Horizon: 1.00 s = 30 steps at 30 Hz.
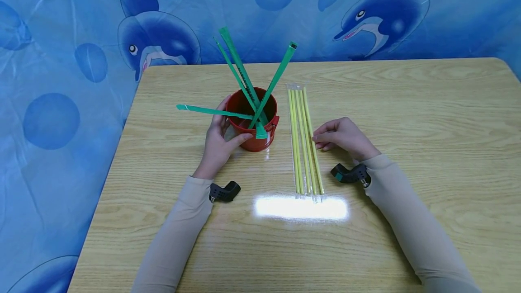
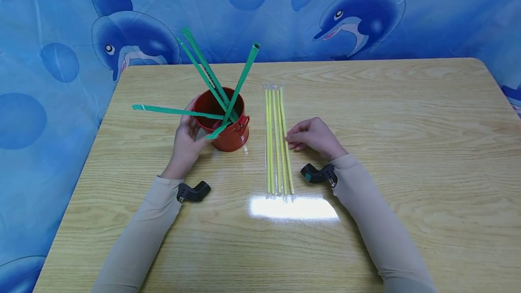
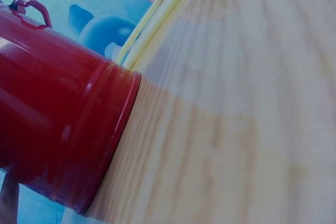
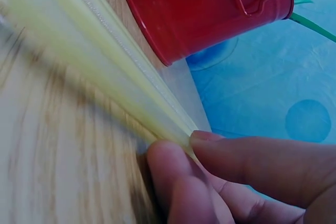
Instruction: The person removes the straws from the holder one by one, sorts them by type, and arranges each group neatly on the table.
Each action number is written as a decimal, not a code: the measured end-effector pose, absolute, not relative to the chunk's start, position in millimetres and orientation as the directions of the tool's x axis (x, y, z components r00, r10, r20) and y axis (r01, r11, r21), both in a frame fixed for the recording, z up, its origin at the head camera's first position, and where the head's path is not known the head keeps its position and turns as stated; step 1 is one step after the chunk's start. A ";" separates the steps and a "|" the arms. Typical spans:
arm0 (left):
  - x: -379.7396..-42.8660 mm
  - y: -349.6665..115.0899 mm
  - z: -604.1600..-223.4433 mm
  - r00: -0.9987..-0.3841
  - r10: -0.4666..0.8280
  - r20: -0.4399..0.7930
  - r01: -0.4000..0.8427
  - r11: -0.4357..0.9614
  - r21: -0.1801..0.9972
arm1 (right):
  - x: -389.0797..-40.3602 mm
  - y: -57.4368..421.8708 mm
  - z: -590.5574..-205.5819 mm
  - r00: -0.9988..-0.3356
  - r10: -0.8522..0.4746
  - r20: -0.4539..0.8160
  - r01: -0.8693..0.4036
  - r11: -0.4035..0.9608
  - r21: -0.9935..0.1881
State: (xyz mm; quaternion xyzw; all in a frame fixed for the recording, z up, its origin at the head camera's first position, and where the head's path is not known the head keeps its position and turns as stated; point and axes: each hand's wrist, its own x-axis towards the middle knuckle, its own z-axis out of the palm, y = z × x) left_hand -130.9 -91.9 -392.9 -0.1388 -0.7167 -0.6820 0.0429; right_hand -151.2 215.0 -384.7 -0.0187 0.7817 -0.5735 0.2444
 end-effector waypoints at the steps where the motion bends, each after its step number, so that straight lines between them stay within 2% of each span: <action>1: -131.0 -91.9 -393.1 -0.958 0.140 0.250 0.256 0.031 0.966 | -151.0 214.7 -384.9 -0.881 -0.310 -0.356 0.246 0.342 -0.907; 10: -131.5 -91.4 -393.6 -0.959 0.142 0.244 0.250 0.023 0.968 | -152.8 212.6 -385.7 -0.879 -0.262 -0.398 0.272 0.409 -0.871; 30: -132.3 -91.0 -394.4 -0.952 0.135 0.274 0.278 0.010 0.960 | -148.4 207.6 -383.5 -0.890 -0.235 -0.391 0.251 0.462 -0.850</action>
